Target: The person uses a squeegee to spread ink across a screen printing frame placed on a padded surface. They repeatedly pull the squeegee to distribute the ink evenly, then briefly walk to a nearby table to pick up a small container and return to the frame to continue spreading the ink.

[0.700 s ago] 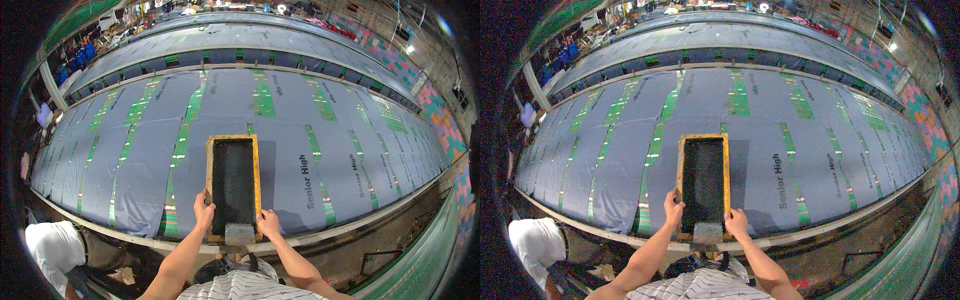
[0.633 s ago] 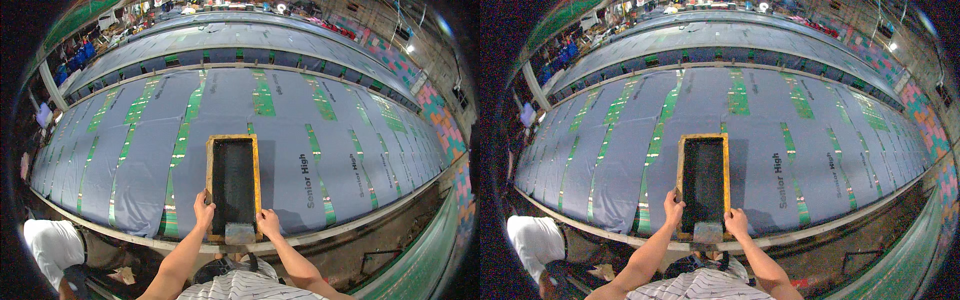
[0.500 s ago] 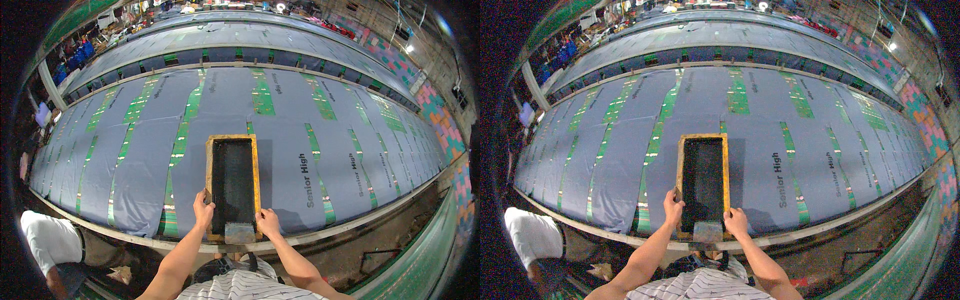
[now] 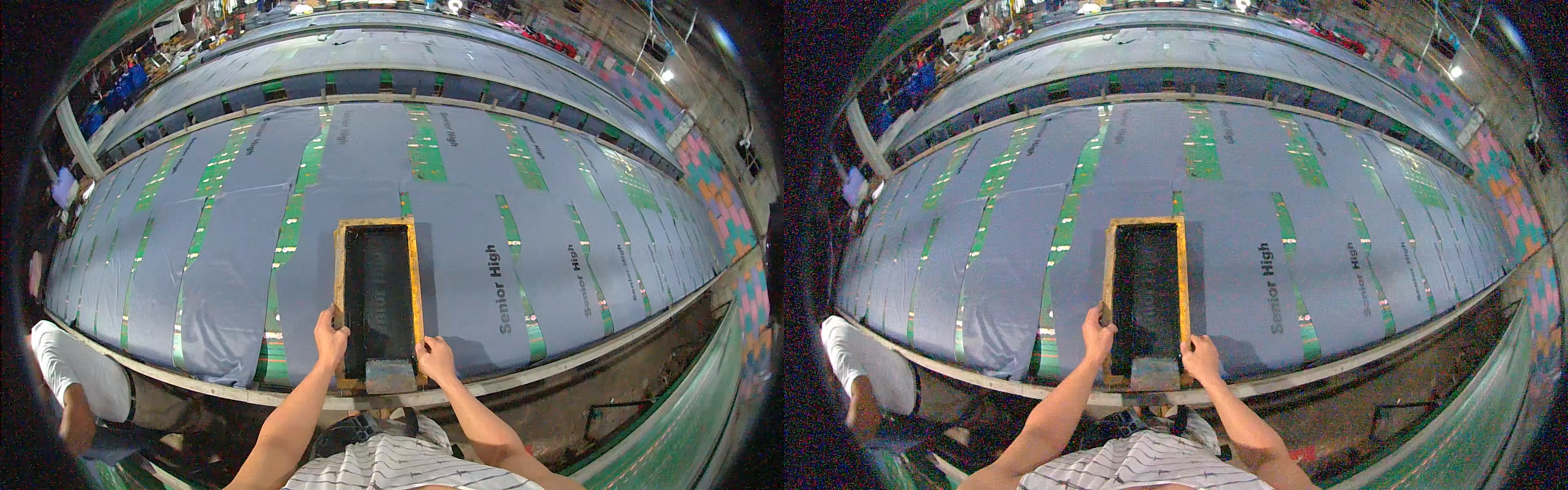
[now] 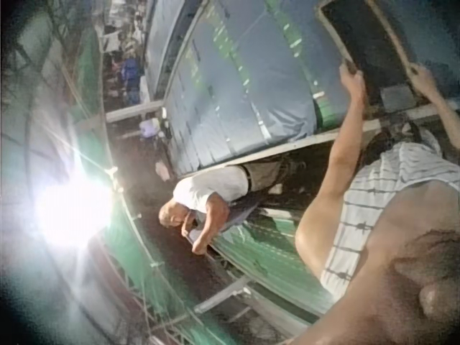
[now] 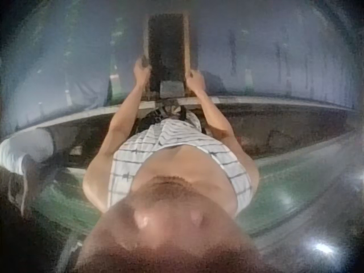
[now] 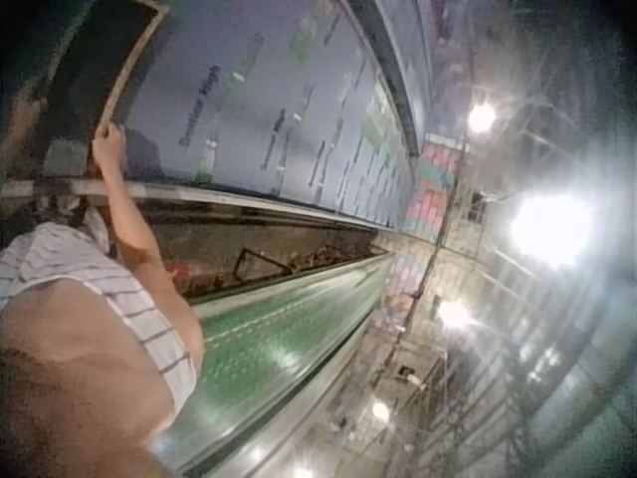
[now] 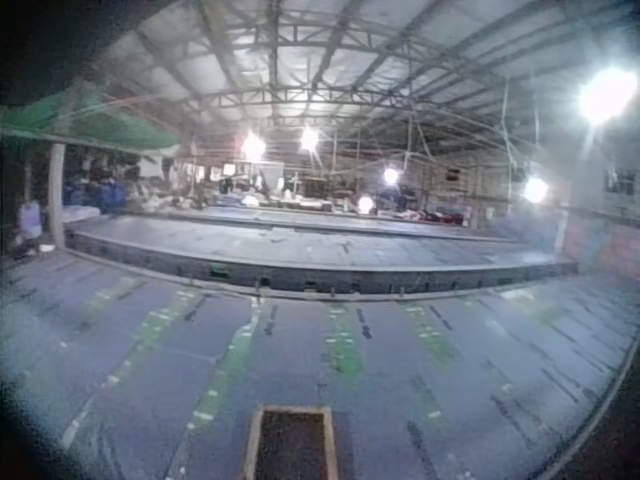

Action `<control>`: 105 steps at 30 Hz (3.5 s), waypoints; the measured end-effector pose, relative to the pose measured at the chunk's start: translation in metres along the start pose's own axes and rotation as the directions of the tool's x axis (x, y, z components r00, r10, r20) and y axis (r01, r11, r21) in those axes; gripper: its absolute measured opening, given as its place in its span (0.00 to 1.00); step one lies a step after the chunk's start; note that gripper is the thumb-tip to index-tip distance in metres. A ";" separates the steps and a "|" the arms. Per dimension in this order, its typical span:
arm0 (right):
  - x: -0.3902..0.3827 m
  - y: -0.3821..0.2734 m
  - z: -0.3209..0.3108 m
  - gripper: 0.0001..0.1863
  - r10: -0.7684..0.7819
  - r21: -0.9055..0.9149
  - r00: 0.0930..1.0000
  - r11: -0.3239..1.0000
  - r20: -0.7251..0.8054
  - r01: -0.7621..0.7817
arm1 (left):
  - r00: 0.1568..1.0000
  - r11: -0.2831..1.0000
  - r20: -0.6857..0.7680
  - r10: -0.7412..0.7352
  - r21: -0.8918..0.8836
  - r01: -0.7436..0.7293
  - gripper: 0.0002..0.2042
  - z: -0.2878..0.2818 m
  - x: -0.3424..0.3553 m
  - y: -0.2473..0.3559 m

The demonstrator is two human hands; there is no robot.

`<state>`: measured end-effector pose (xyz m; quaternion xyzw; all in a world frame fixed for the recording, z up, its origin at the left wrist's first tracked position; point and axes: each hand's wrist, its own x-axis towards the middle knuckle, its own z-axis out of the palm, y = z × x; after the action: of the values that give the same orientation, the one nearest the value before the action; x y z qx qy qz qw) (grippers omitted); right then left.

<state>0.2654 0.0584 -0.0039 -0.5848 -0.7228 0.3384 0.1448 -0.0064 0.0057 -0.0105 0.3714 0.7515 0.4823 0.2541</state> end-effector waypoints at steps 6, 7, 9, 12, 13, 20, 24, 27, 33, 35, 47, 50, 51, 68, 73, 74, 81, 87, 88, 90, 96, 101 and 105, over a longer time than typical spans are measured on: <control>-0.025 -0.024 -0.016 0.26 -0.224 -0.004 0.969 0.974 -0.104 0.225 | 1.000 0.996 0.007 -0.014 0.088 0.013 0.32 -0.004 -0.001 0.016; -0.035 -0.030 -0.018 0.28 -0.349 -0.020 0.934 0.937 -0.079 0.348 | 1.000 0.994 0.009 -0.005 0.107 0.004 0.32 -0.004 0.000 0.013; -0.056 -0.046 -0.028 0.29 -0.540 -0.090 0.840 0.835 0.054 0.543 | 1.000 0.994 -0.009 0.023 0.107 -0.022 0.32 -0.001 0.002 0.004; -0.074 -0.061 -0.032 0.27 -0.636 -0.206 0.707 0.682 0.308 0.702 | 0.997 0.995 -0.054 0.060 0.080 -0.055 0.33 0.002 0.002 -0.006; -0.076 -0.059 -0.027 0.25 -0.625 -0.244 0.703 0.663 0.340 0.708 | 0.997 0.995 -0.050 0.057 0.086 -0.053 0.33 0.002 0.002 -0.007; -0.051 -0.068 -0.011 0.15 -0.594 -0.352 0.760 0.674 0.263 0.649 | 1.000 0.994 -0.014 0.028 0.107 -0.026 0.31 0.000 0.000 0.006; -0.037 -0.081 -0.018 0.10 -0.585 -0.309 0.775 0.711 0.239 0.632 | 0.999 0.992 0.006 0.032 0.120 -0.032 0.32 -0.003 0.001 0.002; -0.047 -0.090 -0.031 0.10 -0.588 -0.269 0.766 0.718 0.262 0.643 | 1.000 0.996 -0.001 0.029 0.087 -0.029 0.32 -0.002 0.001 -0.001; -0.068 -0.064 -0.014 0.10 -0.544 -0.336 0.792 0.718 0.276 0.610 | 1.000 0.997 0.008 0.015 0.079 -0.015 0.31 -0.001 0.003 -0.001; -0.071 -0.055 -0.011 0.11 -0.610 -0.336 0.763 0.687 0.215 0.644 | 1.000 0.993 0.020 0.013 0.115 -0.015 0.31 0.000 0.004 0.001; -0.011 -0.040 -0.018 0.16 -0.832 -0.312 0.521 0.452 0.191 0.836 | 1.000 0.998 -0.009 -0.023 0.058 0.023 0.30 -0.004 0.000 0.016; 0.000 -0.052 -0.005 0.19 -0.800 -0.364 0.579 0.499 0.154 0.786 | 0.999 0.995 -0.018 0.050 0.092 -0.048 0.30 -0.001 0.003 0.000; 0.004 -0.057 -0.003 0.20 -0.791 -0.384 0.596 0.513 0.138 0.768 | 0.999 0.995 -0.013 0.048 0.092 -0.046 0.30 -0.001 0.003 0.000; 0.220 -0.106 0.011 0.10 -0.785 -0.513 0.617 0.551 -0.051 0.658 | 0.999 0.993 0.023 -0.049 0.105 0.047 0.31 -0.006 0.001 0.013; 0.255 -0.112 0.002 0.18 -0.740 -0.518 0.672 0.566 0.023 0.641 | 0.997 0.990 0.040 -0.066 0.129 0.060 0.31 -0.007 0.003 0.019; 0.256 -0.113 -0.002 0.16 -0.724 -0.499 0.689 0.585 0.033 0.639 | 0.997 0.990 0.040 -0.062 0.133 0.056 0.31 -0.007 0.003 0.019; 0.260 -0.147 -0.032 0.08 -0.725 -0.483 0.688 0.600 0.007 0.637 | 1.000 0.997 -0.021 -0.015 0.081 0.016 0.33 -0.002 0.003 0.001; 0.279 -0.146 -0.023 0.09 -0.605 -0.486 0.791 0.667 0.090 0.565 | 1.000 0.995 -0.002 -0.014 0.095 0.014 0.32 -0.005 0.002 0.010; 0.281 -0.144 -0.021 0.09 -0.588 -0.480 0.803 0.679 0.098 0.556 | 1.000 0.993 0.007 -0.019 0.114 0.018 0.31 -0.005 0.002 0.010; 0.278 -0.142 -0.020 0.09 -0.580 -0.481 0.806 0.677 0.118 0.557 | 1.000 0.992 0.004 -0.001 0.129 0.000 0.30 -0.005 0.001 0.009; 0.238 -0.139 -0.021 0.08 -0.514 -0.476 0.829 0.685 0.221 0.552 | 1.000 0.998 -0.001 -0.001 0.058 0.001 0.29 -0.004 0.000 0.010; 0.174 -0.121 -0.016 0.07 -0.521 -0.449 0.818 0.687 0.243 0.571 | 0.999 0.998 0.022 -0.035 0.060 0.033 0.29 -0.004 0.002 0.013; 0.109 -0.110 -0.012 0.09 -0.547 -0.434 0.803 0.679 0.238 0.592 | 1.000 0.999 0.015 -0.016 0.052 0.015 0.30 -0.003 0.001 0.006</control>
<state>0.1606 0.1555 0.0570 -0.3319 -0.9352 0.1086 0.0582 -0.0073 0.0071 -0.0040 0.3757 0.7646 0.4579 0.2540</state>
